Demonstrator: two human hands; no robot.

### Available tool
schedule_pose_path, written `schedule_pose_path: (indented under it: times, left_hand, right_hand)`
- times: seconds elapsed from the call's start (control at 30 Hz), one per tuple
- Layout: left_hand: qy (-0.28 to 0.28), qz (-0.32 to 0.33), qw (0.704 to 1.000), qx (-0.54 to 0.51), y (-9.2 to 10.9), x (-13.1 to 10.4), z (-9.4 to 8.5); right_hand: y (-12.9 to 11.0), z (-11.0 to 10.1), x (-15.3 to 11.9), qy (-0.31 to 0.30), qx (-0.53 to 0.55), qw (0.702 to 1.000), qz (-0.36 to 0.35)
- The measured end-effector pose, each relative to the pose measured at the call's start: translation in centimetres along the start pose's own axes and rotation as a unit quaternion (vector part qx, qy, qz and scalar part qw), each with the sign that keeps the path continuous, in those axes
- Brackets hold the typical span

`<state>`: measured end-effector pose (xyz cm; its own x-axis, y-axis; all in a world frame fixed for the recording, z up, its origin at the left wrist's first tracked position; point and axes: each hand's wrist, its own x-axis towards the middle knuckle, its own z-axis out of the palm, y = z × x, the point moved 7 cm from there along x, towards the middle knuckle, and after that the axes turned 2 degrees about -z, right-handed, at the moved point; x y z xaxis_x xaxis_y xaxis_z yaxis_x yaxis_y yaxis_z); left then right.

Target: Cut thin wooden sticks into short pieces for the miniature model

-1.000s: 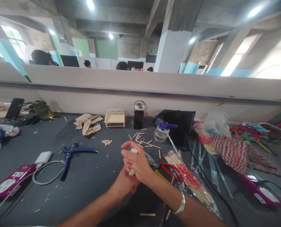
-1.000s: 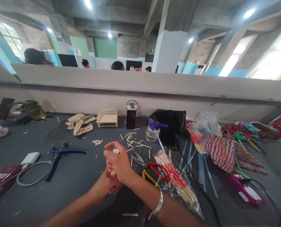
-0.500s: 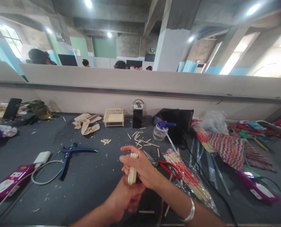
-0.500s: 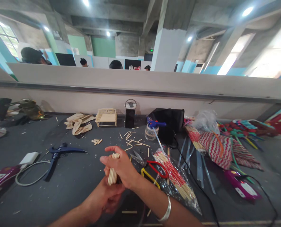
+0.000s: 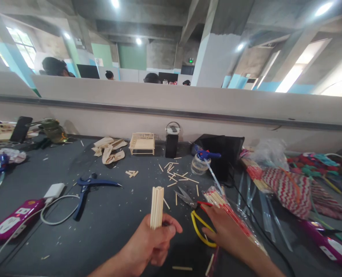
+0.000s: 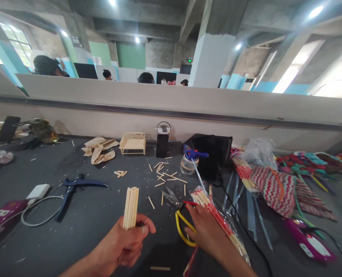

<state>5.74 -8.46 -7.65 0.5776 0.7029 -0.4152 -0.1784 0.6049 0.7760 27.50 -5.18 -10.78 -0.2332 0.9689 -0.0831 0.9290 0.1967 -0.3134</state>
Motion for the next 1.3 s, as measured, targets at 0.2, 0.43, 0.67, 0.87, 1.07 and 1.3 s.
schedule_pose_path:
  times: [0.2,0.43,0.67,0.87,1.07,1.3]
  left_hand:
    - [0.002,0.02,0.998,0.056,0.7,1.0,0.6]
    - [0.045,0.021,0.993,0.111,1.1,1.6,-0.7]
    - [0.11,0.005,0.978,0.178,0.9,2.4,-2.3]
    - [0.133,0.021,0.958,0.253,1.3,2.3,-3.1]
    - [0.167,0.119,0.917,0.343,2.8,1.5,-3.4]
    - [0.149,0.135,0.895,0.398,2.9,1.3,-2.6]
  right_hand:
    - [0.2,0.7,1.0,-0.06,0.031,0.998,0.01]
    - [-0.3,-0.8,2.8,-0.032,0.18,0.983,0.016]
    - [-2.9,-3.5,1.9,0.034,0.36,0.929,-0.077]
    - [-5.9,-5.1,1.0,0.066,0.251,0.961,-0.095]
    - [-8.0,-6.0,0.2,0.091,0.165,0.967,-0.173]
    - [-10.2,-6.8,-0.1,0.046,0.126,0.969,-0.208]
